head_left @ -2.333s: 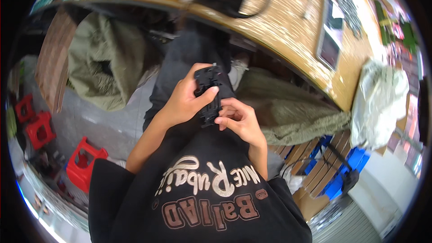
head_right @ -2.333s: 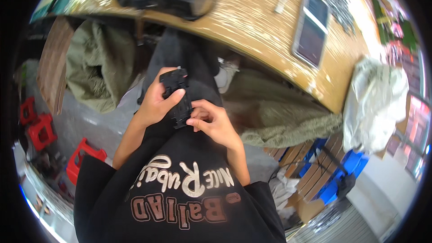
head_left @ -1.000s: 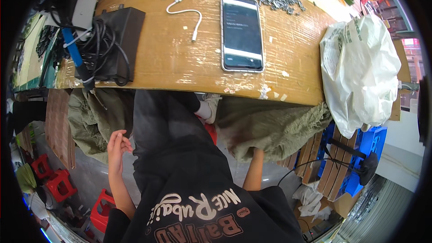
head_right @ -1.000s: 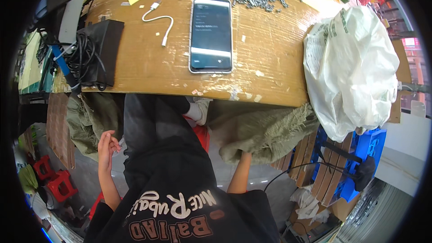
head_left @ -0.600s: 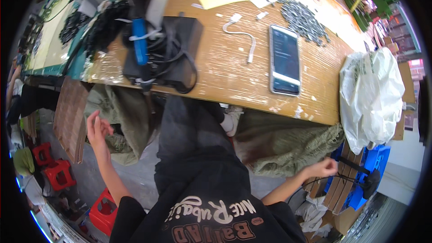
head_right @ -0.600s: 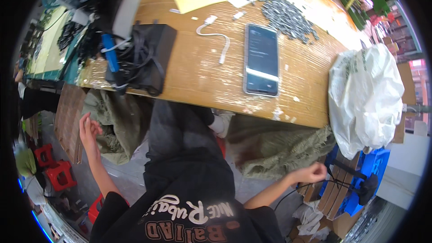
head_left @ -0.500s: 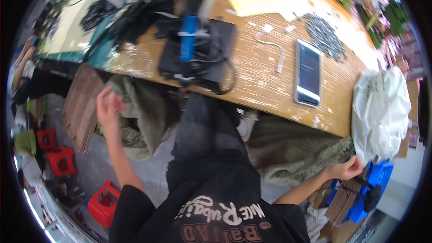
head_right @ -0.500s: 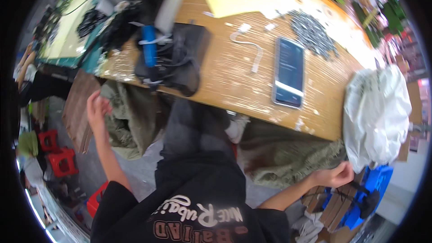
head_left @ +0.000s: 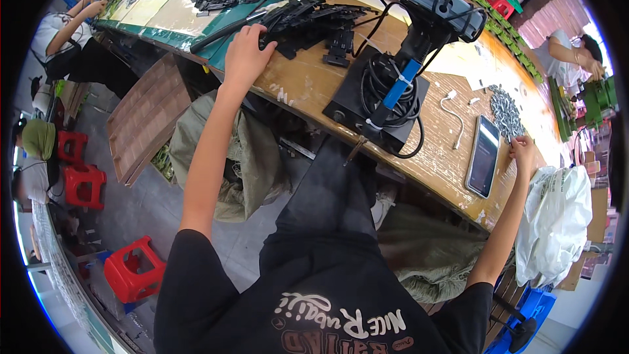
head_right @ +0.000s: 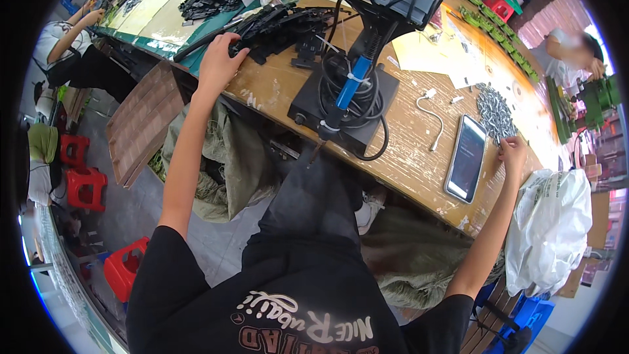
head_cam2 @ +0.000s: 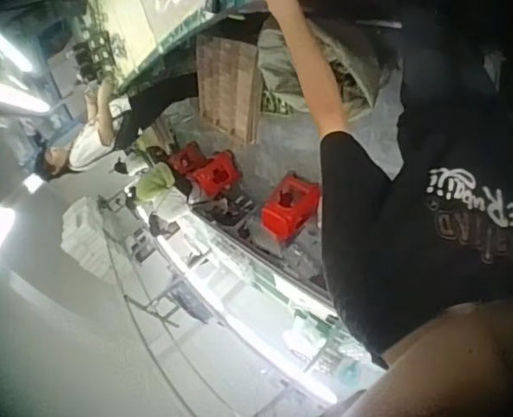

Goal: Assembling small black plastic components at a factory workbench.

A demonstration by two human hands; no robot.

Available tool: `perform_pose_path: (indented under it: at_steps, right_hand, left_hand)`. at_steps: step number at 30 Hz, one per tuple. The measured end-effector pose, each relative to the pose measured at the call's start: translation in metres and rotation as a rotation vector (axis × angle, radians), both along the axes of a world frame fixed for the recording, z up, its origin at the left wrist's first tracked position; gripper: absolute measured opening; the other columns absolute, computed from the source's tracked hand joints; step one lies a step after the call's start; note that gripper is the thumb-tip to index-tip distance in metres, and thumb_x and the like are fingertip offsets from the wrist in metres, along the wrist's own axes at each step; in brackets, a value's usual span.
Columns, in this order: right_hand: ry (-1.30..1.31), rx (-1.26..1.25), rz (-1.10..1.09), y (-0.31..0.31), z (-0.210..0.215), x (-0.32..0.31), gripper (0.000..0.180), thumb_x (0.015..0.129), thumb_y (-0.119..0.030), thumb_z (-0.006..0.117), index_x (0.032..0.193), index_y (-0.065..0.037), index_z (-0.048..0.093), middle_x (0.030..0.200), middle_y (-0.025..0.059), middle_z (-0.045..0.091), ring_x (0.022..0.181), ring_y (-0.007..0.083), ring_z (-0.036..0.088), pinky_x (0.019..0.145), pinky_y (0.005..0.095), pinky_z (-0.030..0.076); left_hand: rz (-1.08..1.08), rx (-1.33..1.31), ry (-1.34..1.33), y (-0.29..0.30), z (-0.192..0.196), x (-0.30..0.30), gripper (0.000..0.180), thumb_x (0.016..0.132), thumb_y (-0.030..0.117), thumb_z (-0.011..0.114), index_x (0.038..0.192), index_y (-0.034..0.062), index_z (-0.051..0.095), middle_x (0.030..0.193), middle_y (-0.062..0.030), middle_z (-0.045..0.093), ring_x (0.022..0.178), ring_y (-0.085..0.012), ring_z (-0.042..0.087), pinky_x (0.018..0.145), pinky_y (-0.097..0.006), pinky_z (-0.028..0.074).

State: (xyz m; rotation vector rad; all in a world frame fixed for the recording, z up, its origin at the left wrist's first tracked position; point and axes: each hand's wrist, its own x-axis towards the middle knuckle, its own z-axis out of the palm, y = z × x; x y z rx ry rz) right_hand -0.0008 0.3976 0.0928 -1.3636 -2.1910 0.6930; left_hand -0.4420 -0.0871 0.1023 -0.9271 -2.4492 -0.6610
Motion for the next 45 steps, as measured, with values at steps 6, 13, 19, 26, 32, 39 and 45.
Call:
perform_pose_path:
  at_steps: [6, 13, 19, 26, 32, 39, 45]
  right_hand:
    - [0.173, -0.104, 0.085, -0.005, -0.001, 0.008, 0.008, 0.074, -0.002, 0.057, 0.081, 0.002, 0.055, 0.064, 0.0051, 0.056, 0.054, 0.0103, 0.053, 0.046, 0.0197, 0.043]
    - [-0.275, 0.367, 0.095, -0.022, -0.001, 0.011, 0.015, 0.071, -0.008, 0.053, 0.084, -0.002, 0.056, 0.068, 0.0138, 0.057, 0.058, 0.0232, 0.056, 0.056, 0.0328, 0.043]
    - [-0.083, 0.367, 0.100, -0.034, -0.003, 0.010, 0.012, 0.070, -0.008, 0.056, 0.081, -0.002, 0.058, 0.072, 0.0124, 0.059, 0.068, 0.0225, 0.059, 0.063, 0.0307, 0.046]
    - [0.298, 0.073, 0.078, -0.065, 0.007, 0.021, 0.011, 0.075, -0.007, 0.058, 0.083, 0.001, 0.056, 0.076, 0.0078, 0.059, 0.067, 0.0148, 0.057, 0.061, 0.0247, 0.047]
    - [0.446, -0.078, 0.054, -0.107, 0.014, 0.033, 0.012, 0.076, -0.006, 0.060, 0.083, 0.002, 0.056, 0.076, 0.0066, 0.057, 0.063, 0.0105, 0.053, 0.057, 0.0216, 0.045]
    - [0.605, -0.073, 0.006, -0.189, 0.039, 0.042, 0.013, 0.079, -0.005, 0.058, 0.089, 0.002, 0.057, 0.079, 0.0061, 0.056, 0.072, 0.0117, 0.054, 0.068, 0.0225, 0.043]
    - [0.660, -0.303, 0.585, -0.300, 0.044, 0.006, 0.012, 0.066, 0.005, 0.061, 0.077, 0.001, 0.061, 0.073, 0.0090, 0.055, 0.068, 0.0157, 0.055, 0.059, 0.0246, 0.046]
  left_hand:
    - [-0.050, 0.249, -0.023, -0.009, 0.009, -0.004, 0.018, 0.074, 0.012, 0.053, 0.090, 0.0031, 0.055, 0.084, -0.0148, 0.058, 0.076, -0.0319, 0.056, 0.064, -0.035, 0.045]
    - [-0.050, 0.676, -0.578, -0.014, 0.034, -0.022, 0.022, 0.073, 0.019, 0.061, 0.087, 0.0019, 0.061, 0.071, -0.0020, 0.059, 0.061, -0.0091, 0.053, 0.057, -0.023, 0.042]
    - [-0.042, 0.836, -0.525, -0.021, 0.040, -0.037, 0.021, 0.075, 0.019, 0.063, 0.089, 0.0037, 0.059, 0.074, -0.0011, 0.057, 0.059, -0.0076, 0.050, 0.053, -0.021, 0.041]
    - [-0.301, 1.210, -0.637, -0.040, 0.071, 0.018, 0.026, 0.080, 0.014, 0.056, 0.103, 0.0018, 0.053, 0.102, -0.0050, 0.055, 0.089, -0.0127, 0.053, 0.075, -0.026, 0.041]
    - [-0.924, 1.153, -1.182, -0.062, 0.085, 0.148, 0.023, 0.087, 0.021, 0.045, 0.101, 0.0026, 0.044, 0.072, -0.0029, 0.048, 0.074, -0.0142, 0.052, 0.068, -0.027, 0.043]
    - [-0.634, 0.757, -2.210, -0.027, 0.019, 0.279, 0.039, 0.087, 0.028, 0.046, 0.114, 0.0029, 0.036, 0.071, -0.0061, 0.047, 0.054, -0.0153, 0.050, 0.047, -0.026, 0.043]
    - [-0.607, 0.914, -3.112, -0.004, -0.010, 0.325, 0.036, 0.092, 0.019, 0.027, 0.124, 0.0013, 0.031, 0.064, -0.0051, 0.038, 0.042, -0.0107, 0.039, 0.032, -0.020, 0.034]
